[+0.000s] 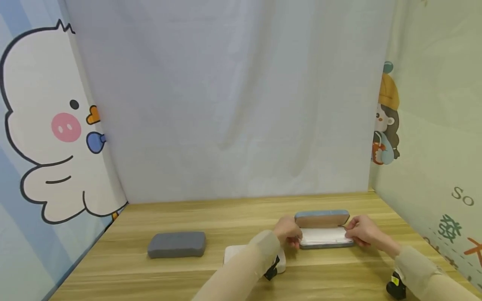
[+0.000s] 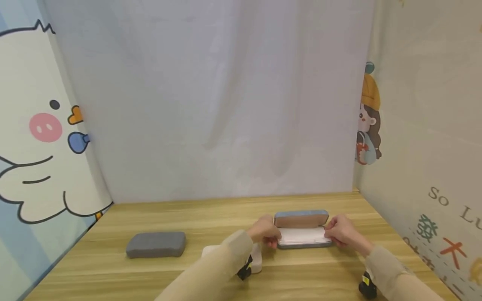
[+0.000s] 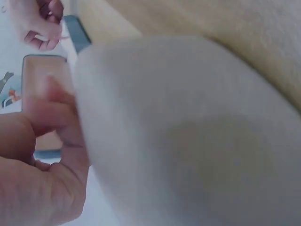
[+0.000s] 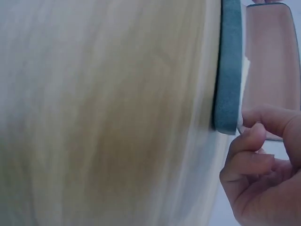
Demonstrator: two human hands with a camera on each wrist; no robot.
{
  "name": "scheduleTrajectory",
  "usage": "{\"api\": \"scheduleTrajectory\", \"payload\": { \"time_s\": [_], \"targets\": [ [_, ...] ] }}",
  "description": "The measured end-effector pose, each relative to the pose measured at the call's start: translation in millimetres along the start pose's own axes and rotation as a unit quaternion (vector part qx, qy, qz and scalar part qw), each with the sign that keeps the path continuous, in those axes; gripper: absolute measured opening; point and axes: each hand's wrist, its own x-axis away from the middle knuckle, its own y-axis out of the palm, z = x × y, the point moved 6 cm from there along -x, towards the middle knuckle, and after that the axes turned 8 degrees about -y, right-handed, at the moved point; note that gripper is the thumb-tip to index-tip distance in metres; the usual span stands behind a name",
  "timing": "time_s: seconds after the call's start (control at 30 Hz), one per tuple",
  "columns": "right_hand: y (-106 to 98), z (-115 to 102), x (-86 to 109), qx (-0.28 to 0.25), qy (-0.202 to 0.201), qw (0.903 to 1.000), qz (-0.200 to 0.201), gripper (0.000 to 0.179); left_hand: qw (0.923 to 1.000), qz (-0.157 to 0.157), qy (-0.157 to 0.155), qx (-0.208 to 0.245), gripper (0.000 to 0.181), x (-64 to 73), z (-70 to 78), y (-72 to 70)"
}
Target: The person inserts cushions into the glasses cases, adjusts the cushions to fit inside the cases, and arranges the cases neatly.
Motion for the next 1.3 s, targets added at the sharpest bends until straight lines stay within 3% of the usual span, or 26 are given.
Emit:
{"api": "scheduleTrajectory", "payload": {
  "time_s": [0.03, 0.07, 0.17, 0.23, 0.33, 0.47, 0.6, 1.0, 1.17, 1.3],
  "targets": [
    [-1.9, 0.8, 1.3, -0.004, -0.002, 1.0, -0.009, 0.018, 0.9997, -0.014, -0.008, 0.016, 0.006, -0.2, -1.1, -1.1],
    [-4.3, 2.2, 2.6, -0.011, -0.002, 0.9997, -0.02, 0.023, 0.9991, -0.028, -0.014, 0.029, 0.016, -0.1, -1.6, -2.3],
    [-9.2, 7.5, 6.2, -0.038, -0.002, 0.9964, -0.075, 0.046, 0.9976, -0.056, -0.025, 0.032, 0.064, 0.7, -3.4, -3.2],
    [-8.6, 10.9, 7.9, -0.055, -0.013, 0.9908, -0.123, 0.066, 0.9959, -0.075, -0.029, 0.042, 0.086, 2.4, -5.4, -1.1],
    [-3.0, 15.3, 9.6, -0.079, -0.022, 0.9812, -0.175, 0.094, 0.9949, -0.079, -0.022, 0.058, 0.091, 6.1, -8.2, 3.0],
    [5.1, 17.0, 8.7, -0.098, -0.037, 0.975, -0.196, 0.114, 0.9961, -0.056, -0.008, 0.067, 0.084, 9.9, -9.2, 7.0],
    [7.3, 15.8, 6.6, -0.111, -0.048, 0.9735, -0.194, 0.118, 0.9961, -0.04, -0.003, 0.079, 0.085, 10.1, -8.9, 9.6],
    [9.4, 20.8, 4.6, -0.195, -0.026, 0.9563, -0.216, 0.116, 0.9897, -0.058, -0.024, 0.128, 0.11, -1.1, -13.9, 13.7],
    [10.3, 21.0, 4.5, -0.211, -0.02, 0.952, -0.221, 0.115, 0.9885, -0.067, -0.025, 0.134, 0.107, -0.9, -14.5, 13.4],
    [10.1, 21.2, 4.9, -0.22, -0.024, 0.9491, -0.225, 0.115, 0.9885, -0.069, -0.019, 0.133, 0.094, 0.3, -13.3, 13.4]
  ]
}}
